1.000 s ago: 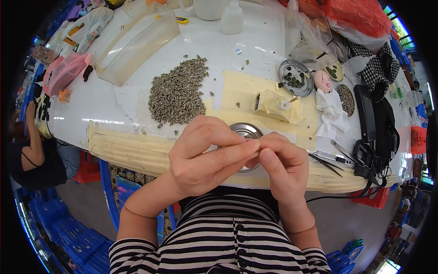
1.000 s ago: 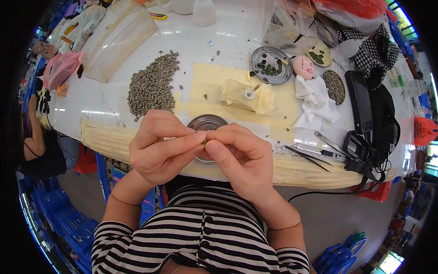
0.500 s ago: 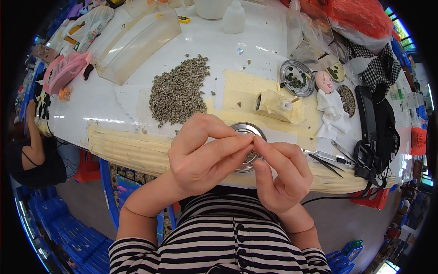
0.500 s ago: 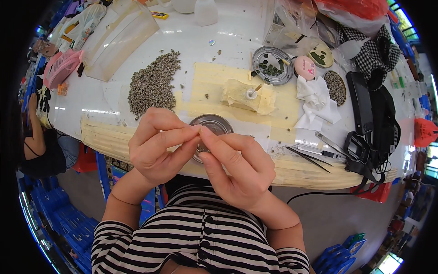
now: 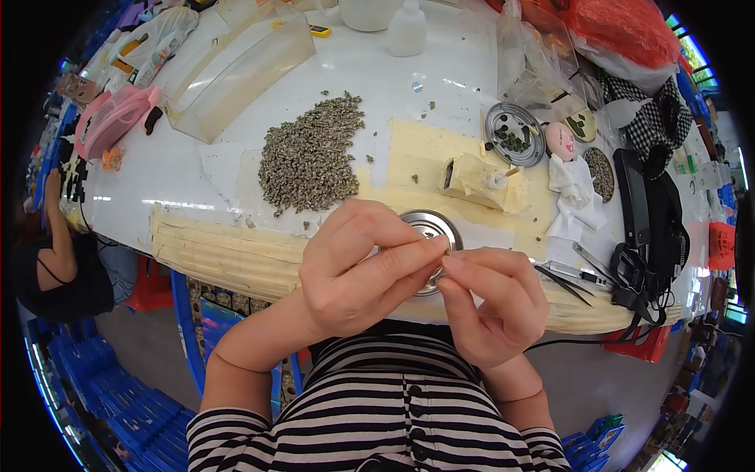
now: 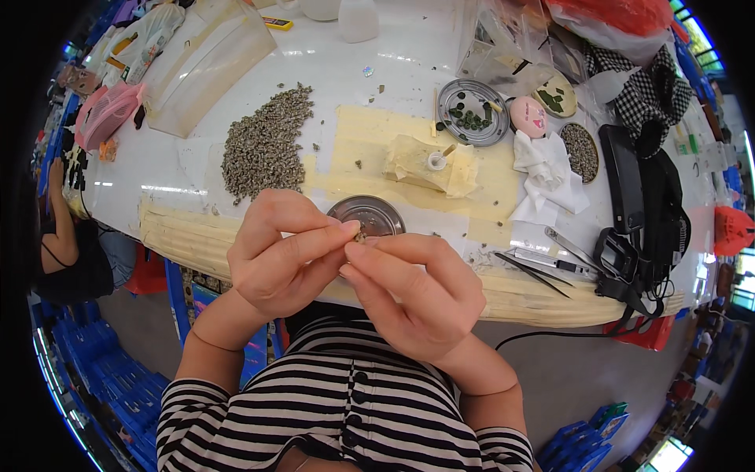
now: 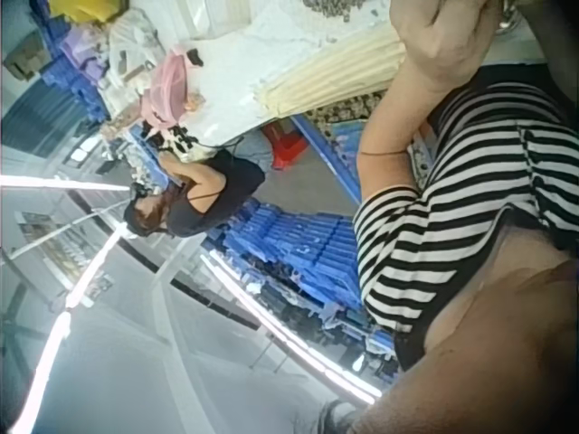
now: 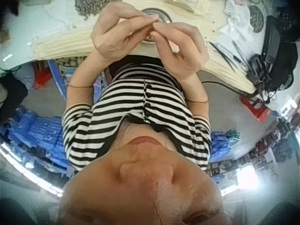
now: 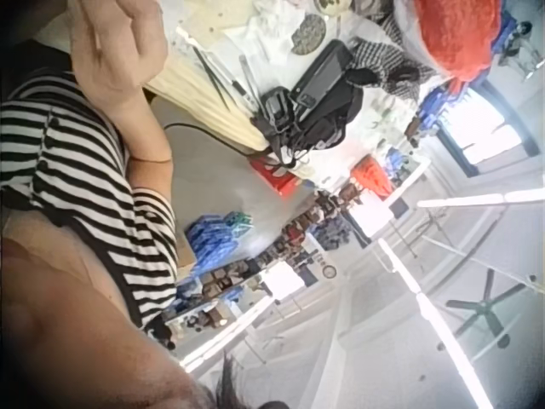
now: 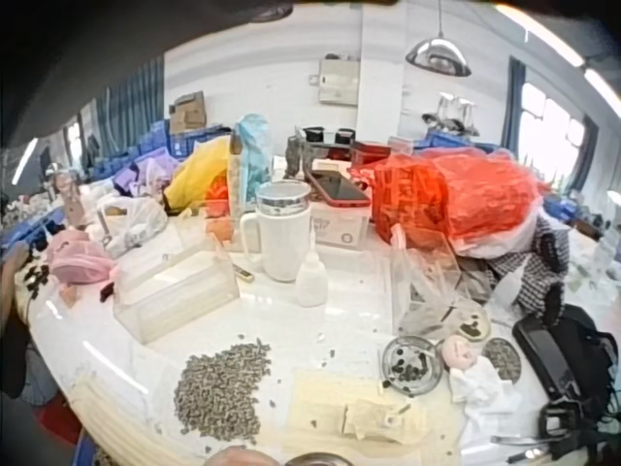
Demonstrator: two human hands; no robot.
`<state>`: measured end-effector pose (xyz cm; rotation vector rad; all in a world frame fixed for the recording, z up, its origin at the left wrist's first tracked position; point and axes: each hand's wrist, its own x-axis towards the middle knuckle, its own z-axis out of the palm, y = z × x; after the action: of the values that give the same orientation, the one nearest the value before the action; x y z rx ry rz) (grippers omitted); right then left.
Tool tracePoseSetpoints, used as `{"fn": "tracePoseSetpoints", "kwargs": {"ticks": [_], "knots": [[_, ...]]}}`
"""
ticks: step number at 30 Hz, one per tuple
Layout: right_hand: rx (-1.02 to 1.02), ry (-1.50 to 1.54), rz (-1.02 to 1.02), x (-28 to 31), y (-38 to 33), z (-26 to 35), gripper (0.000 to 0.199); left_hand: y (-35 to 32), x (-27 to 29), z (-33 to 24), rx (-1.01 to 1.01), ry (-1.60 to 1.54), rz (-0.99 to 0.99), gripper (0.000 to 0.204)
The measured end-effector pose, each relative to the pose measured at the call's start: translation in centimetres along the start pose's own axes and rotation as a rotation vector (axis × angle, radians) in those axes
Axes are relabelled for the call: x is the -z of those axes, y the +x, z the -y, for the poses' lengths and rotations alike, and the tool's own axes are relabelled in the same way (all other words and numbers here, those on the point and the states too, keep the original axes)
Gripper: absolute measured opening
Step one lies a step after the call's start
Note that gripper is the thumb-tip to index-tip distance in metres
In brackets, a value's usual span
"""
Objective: The person picks up a small metal piece and a thin wire from a tray, then inserts the wire into a small hole in the metal piece by hand while working over a table.
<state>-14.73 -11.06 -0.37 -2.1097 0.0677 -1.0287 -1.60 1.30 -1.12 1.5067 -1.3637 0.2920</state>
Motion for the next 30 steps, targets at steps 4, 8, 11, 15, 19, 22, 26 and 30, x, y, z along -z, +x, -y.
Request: {"fn": "tracePoseSetpoints", "kwargs": {"ticks": [4,8,11,15,19,22,26,30], "knots": [[-0.015,-0.068,0.041,-0.1,0.3,0.3,0.03,0.3,0.1,0.3,0.013,-0.023,-0.038,0.034],[-0.392,0.329,0.077,0.3,0.0,-0.1,0.028,0.3,0.3,0.1,0.017,-0.043,-0.011,0.035],[-0.681,0.752,0.073,0.3,0.0,-0.3,0.022,0.3,0.4,-0.2,-0.018,-0.021,0.013,0.036],[-0.603,0.652,0.043,0.5,-0.5,-0.8,0.018,0.2,0.1,-0.2,-0.042,0.042,0.013,0.037],[-0.055,-0.014,0.037,0.2,0.3,0.2,0.027,0.2,0.1,0.0,0.0,0.02,-0.004,0.036],[0.062,-0.116,0.045,-0.3,0.6,0.1,0.034,0.2,0.1,0.3,0.03,-0.014,-0.008,0.036],[-0.117,-0.005,0.026,-0.3,0.5,-0.3,0.028,0.2,0.2,0.2,0.011,-0.006,-0.011,0.037],[-0.41,0.345,0.041,-0.2,0.4,-0.3,0.015,0.0,0.0,-0.4,-0.08,0.142,0.013,0.038]]}}
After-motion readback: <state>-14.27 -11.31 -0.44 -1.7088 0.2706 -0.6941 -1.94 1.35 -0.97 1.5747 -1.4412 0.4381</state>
